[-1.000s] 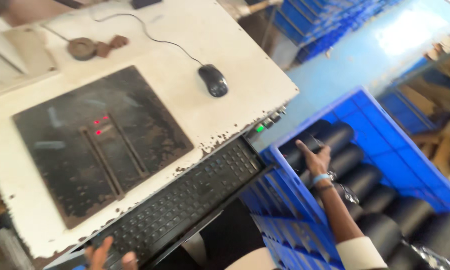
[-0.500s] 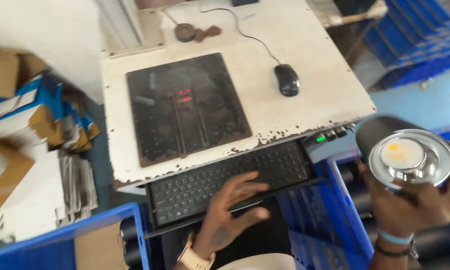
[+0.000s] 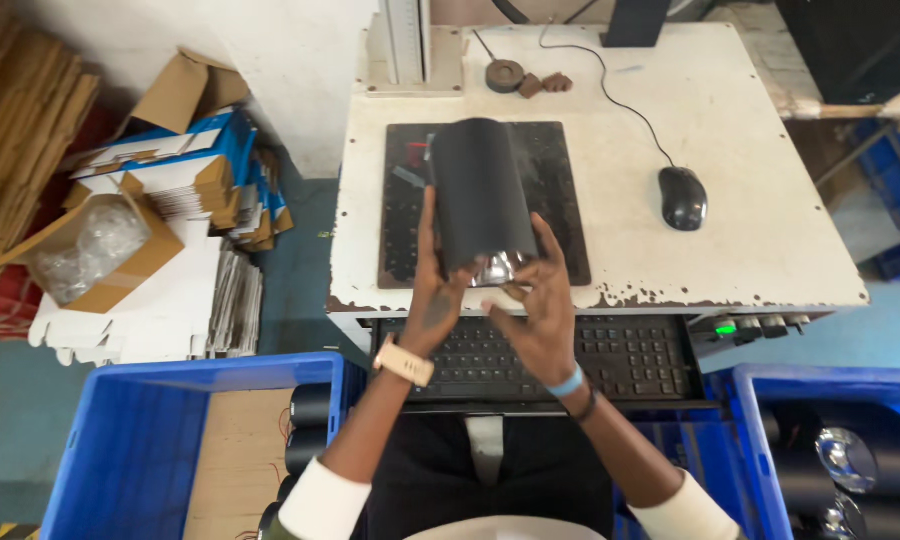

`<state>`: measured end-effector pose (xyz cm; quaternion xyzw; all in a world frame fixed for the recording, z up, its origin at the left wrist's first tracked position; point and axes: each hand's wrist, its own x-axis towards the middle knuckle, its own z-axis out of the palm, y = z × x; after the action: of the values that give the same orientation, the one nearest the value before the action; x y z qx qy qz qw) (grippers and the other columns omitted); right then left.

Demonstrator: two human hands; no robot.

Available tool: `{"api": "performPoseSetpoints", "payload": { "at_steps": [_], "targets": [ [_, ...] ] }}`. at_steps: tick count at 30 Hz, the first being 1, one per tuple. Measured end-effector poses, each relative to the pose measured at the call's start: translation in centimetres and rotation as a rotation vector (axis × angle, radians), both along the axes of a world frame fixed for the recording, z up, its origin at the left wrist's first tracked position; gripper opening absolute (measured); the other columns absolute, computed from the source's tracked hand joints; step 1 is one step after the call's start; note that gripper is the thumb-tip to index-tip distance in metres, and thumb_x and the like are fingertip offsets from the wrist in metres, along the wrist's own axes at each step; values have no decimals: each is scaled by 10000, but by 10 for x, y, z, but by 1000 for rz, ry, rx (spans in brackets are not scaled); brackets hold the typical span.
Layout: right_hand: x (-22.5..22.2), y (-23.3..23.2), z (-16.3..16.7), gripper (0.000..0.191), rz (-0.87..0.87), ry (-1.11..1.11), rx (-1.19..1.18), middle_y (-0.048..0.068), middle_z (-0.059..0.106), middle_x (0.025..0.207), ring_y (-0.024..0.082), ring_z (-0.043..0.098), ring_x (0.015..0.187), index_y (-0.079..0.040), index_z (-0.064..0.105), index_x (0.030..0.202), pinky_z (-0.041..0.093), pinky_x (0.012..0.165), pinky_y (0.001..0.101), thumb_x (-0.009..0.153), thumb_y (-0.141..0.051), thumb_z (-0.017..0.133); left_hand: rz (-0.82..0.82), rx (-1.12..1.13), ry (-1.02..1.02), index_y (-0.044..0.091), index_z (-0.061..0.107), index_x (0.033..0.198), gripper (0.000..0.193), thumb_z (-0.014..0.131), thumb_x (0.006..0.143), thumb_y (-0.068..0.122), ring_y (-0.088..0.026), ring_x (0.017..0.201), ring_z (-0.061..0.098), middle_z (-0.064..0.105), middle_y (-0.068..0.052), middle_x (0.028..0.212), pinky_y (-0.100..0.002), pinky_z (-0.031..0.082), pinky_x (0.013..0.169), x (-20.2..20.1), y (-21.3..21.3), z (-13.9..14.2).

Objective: The person repeatedly picks up black cylindrical electronic components from a blue crate, places them on a test station with a red indicator light, and returns them to the crate. The person handles the components one at a time, placing them on the station, briefly interacting with the keyboard, and then moving them back.

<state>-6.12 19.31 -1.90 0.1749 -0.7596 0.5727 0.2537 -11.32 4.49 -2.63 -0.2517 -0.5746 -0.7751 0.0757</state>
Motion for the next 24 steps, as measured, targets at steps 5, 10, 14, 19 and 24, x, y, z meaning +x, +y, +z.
{"api": "performPoseSetpoints", "payload": {
  "at_steps": [5, 10, 14, 19, 24],
  "targets": [
    [-65, -16, -34, 648, -12, -117, -377, 169, 426, 1445, 186, 582, 1219, -26, 343, 1308, 588, 942, 273, 826, 151, 738, 71, -323, -75, 155, 56, 1678, 922, 633, 1006, 410, -346, 1379, 542, 384, -237, 1645, -399, 478, 1093, -48, -15, -25],
    [-84, -7, -62, 537, -151, -119, -108, 152, 498, 1413, 206, 630, 1210, -11, 385, 1349, 577, 959, 284, 907, 169, 631, 168, -638, -228, 215, 146, 1679, 850, 609, 973, 313, -447, 1249, 612, 513, -323, 1466, -438, 525, 1015, -70, -23, -39],
    [-88, 0, -67, 557, -185, -63, -12, 172, 544, 1330, 272, 623, 1253, 0, 423, 1348, 550, 1007, 357, 880, 139, 690, 310, -610, 164, 175, 161, 1673, 832, 592, 968, 269, -494, 1419, 463, 457, -323, 1580, -500, 462, 1125, -70, -22, -61],
    [-93, 6, -62, 615, -174, -163, 49, 225, 579, 1361, 347, 616, 1295, -7, 394, 1422, 563, 1022, 390, 909, 22, 733, 395, -801, 12, 41, 255, 1608, 788, 640, 980, 321, -520, 1406, 444, 562, -291, 1430, -500, 442, 1110, -66, -19, -77],
    [-92, 8, -64, 644, -115, -188, 44, 300, 537, 1490, 410, 509, 1429, -26, 345, 1514, 535, 1094, 439, 962, -7, 677, 437, -785, 104, -79, 356, 1542, 722, 614, 984, 300, -515, 1348, 499, 596, -293, 1416, -483, 420, 1135, -64, -20, -71]
  ]
}}
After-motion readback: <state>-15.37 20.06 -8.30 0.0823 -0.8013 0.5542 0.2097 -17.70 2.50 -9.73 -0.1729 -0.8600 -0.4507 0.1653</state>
